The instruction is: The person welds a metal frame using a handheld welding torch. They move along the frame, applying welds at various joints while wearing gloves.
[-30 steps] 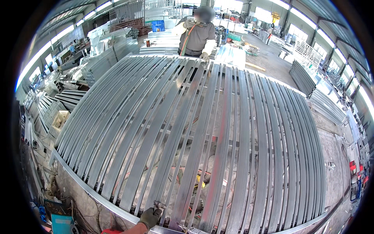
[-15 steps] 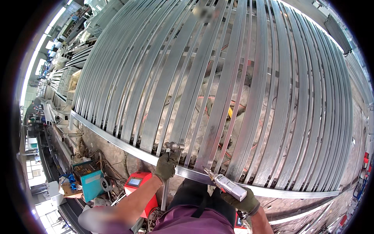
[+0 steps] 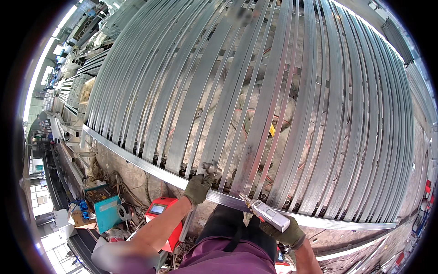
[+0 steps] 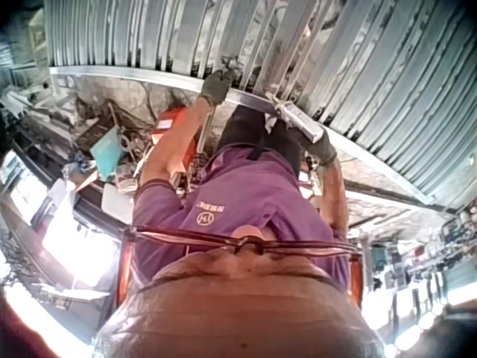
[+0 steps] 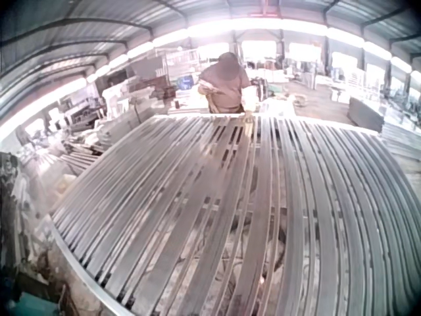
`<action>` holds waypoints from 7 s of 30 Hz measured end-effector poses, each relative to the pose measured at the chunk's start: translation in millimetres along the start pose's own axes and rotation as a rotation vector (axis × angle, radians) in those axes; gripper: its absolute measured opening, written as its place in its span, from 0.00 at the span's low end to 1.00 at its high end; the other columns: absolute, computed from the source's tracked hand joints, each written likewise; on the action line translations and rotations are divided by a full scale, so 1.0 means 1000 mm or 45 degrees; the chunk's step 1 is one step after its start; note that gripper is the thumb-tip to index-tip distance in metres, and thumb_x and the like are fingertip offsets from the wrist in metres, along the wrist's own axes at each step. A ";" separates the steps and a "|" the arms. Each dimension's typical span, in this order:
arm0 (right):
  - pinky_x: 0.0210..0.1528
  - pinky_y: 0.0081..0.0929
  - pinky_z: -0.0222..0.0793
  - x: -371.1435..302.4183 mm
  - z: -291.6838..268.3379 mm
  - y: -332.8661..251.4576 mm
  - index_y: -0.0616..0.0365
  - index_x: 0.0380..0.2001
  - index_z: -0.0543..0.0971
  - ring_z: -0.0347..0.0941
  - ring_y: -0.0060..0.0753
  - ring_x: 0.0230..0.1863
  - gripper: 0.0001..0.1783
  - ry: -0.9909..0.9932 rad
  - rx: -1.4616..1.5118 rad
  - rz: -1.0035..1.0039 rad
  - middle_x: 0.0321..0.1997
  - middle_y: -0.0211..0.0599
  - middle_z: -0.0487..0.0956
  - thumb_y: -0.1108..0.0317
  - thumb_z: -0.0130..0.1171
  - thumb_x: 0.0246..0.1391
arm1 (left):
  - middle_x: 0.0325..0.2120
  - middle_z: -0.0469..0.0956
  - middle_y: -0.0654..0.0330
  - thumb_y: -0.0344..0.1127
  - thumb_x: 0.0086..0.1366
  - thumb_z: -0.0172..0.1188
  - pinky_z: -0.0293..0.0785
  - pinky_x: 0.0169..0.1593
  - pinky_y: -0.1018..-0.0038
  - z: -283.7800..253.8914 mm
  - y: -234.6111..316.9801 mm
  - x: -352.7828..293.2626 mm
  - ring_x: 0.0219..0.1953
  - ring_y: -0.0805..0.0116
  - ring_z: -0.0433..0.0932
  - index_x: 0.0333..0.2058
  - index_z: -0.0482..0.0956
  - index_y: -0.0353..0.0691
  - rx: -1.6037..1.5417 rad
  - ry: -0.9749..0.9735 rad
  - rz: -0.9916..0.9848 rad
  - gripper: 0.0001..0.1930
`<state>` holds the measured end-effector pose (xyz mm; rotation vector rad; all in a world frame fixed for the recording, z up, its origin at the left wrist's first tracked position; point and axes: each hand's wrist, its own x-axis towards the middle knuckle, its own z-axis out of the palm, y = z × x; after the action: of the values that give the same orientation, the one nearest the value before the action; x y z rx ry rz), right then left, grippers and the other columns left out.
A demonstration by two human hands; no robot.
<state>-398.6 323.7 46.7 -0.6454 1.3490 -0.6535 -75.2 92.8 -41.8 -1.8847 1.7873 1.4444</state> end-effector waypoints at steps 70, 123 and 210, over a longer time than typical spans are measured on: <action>0.41 0.34 0.85 0.126 -0.016 -0.105 0.46 0.60 0.86 0.89 0.34 0.37 0.31 -0.527 -0.751 0.177 0.39 0.37 0.91 0.41 0.76 0.61 | 0.49 0.89 0.51 0.70 0.56 0.76 0.83 0.59 0.56 -0.059 0.165 0.137 0.54 0.51 0.88 0.52 0.88 0.45 0.789 -0.100 0.176 0.37; 0.43 0.35 0.84 0.114 -0.018 -0.103 0.51 0.51 0.90 0.90 0.36 0.40 0.30 -0.423 -0.760 0.153 0.37 0.38 0.91 0.41 0.80 0.56 | 0.51 0.89 0.49 0.69 0.54 0.77 0.82 0.60 0.55 -0.065 0.169 0.136 0.55 0.49 0.88 0.54 0.88 0.44 0.785 -0.130 0.135 0.38; 0.36 0.25 0.80 0.111 -0.067 -0.059 0.52 0.63 0.84 0.82 0.19 0.31 0.27 -0.519 -0.346 0.018 0.35 0.28 0.89 0.57 0.76 0.65 | 0.27 0.90 0.56 0.62 0.64 0.68 0.83 0.51 0.61 0.017 0.182 0.114 0.39 0.59 0.89 0.26 0.91 0.40 0.511 -0.061 0.055 0.27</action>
<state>-456.8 198.7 11.1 -0.9316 1.0650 -0.3038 -257.6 -20.9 -45.8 -1.6036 1.9299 1.0316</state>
